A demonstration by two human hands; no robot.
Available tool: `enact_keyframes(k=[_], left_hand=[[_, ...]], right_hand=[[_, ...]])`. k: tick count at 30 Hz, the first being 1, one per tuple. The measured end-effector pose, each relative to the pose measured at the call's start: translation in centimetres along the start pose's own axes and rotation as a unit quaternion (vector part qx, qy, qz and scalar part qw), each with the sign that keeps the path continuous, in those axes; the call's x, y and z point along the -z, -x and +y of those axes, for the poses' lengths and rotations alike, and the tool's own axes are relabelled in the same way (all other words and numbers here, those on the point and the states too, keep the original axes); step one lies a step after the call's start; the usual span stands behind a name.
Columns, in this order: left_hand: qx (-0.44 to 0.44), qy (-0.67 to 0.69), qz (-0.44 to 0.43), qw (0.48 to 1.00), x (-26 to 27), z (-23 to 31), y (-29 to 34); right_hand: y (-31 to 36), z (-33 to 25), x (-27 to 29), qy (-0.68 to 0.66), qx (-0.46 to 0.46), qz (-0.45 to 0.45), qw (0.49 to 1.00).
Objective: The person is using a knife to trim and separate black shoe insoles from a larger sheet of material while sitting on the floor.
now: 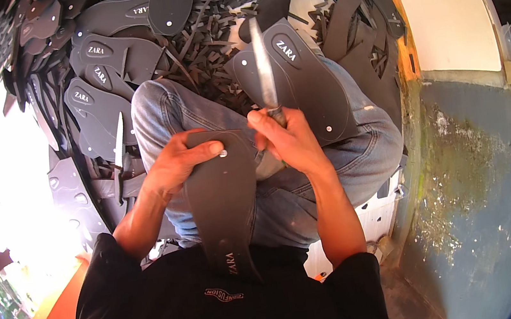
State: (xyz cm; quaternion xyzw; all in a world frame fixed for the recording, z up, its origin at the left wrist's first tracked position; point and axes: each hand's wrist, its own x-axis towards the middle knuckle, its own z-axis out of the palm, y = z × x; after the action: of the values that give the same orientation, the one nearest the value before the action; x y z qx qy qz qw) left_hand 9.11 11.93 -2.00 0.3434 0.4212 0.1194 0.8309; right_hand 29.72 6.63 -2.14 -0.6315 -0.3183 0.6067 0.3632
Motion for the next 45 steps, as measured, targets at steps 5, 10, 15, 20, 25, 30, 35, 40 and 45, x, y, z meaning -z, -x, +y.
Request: enact_keyframes(k=[5,10,15,20,25,30,35,40,45], left_hand=[[-0.042,0.187,-0.016,0.981,0.7,-2.5,-2.9],[-0.262,0.190,-0.078,0.943,-4.0,-6.2,-5.2],[-0.156,0.361,0.022,0.919,-8.9,-4.0,-3.9],[-0.100,0.372,0.064,0.921,-10.6,-5.1,-2.5],[-0.096,0.353,0.042,0.930,-10.6,-6.4,-2.6],[-0.101,0.336,0.034,0.936,-9.2,-6.6,-2.1],[-0.099,0.309,0.065,0.944,-7.8,-9.2,-1.1],[-0.066,0.286,0.070,0.953,-6.8,-9.6,0.5],[-0.030,0.275,0.098,0.956,-3.6,-9.3,1.6]], right_hand=[[0.8,-0.6,0.8,-0.061,0.109,0.177,0.976],[3.3,0.6,0.1,-0.179,0.143,0.239,0.944],[6.5,2.6,-0.8,-0.143,0.108,0.265,0.947],[10.8,7.3,2.3,0.248,0.048,0.328,0.910],[12.9,9.1,1.1,0.306,-0.008,0.337,0.890],[12.6,9.0,0.4,0.310,-0.041,0.293,0.903],[8.2,8.6,1.5,0.401,0.043,0.215,0.889],[4.8,6.9,1.6,0.226,-0.008,0.152,0.962],[5.1,5.3,1.0,-0.133,-0.093,0.036,0.986]])
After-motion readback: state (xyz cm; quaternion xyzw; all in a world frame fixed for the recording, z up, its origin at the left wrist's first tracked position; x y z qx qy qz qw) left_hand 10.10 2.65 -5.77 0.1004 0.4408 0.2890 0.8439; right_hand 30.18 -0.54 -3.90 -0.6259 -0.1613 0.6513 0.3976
